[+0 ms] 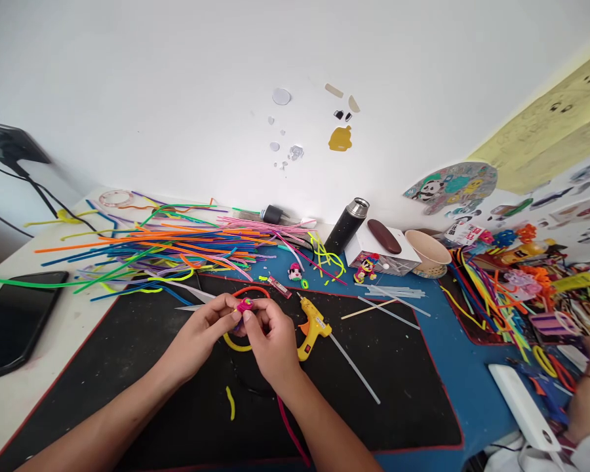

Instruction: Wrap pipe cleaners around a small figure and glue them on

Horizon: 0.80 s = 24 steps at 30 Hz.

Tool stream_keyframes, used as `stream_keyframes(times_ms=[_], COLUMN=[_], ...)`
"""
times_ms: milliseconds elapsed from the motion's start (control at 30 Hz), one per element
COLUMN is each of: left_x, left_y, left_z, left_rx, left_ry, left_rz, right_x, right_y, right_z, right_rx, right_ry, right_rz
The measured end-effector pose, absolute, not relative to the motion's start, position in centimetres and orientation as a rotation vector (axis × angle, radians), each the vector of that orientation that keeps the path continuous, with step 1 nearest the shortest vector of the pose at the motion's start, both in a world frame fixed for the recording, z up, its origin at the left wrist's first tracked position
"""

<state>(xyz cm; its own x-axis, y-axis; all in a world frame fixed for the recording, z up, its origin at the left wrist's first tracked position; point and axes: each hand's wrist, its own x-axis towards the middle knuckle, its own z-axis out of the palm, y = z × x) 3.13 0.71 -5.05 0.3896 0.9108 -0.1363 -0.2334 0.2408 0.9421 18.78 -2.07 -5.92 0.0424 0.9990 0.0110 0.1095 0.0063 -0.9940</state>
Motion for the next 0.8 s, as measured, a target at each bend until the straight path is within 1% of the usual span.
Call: stream_keyframes(times_ms=[800], left_x=[3.10], left_y=[0.72], left_z=[-5.34], left_rx=[0.989], left_ry=[0.830], left_rz=[0.904], right_x=[18.92], right_y=[-2.47], right_z=[-5.51], right_rx=[-1.270], right_ry=[-1.288], right_rz=[1.121])
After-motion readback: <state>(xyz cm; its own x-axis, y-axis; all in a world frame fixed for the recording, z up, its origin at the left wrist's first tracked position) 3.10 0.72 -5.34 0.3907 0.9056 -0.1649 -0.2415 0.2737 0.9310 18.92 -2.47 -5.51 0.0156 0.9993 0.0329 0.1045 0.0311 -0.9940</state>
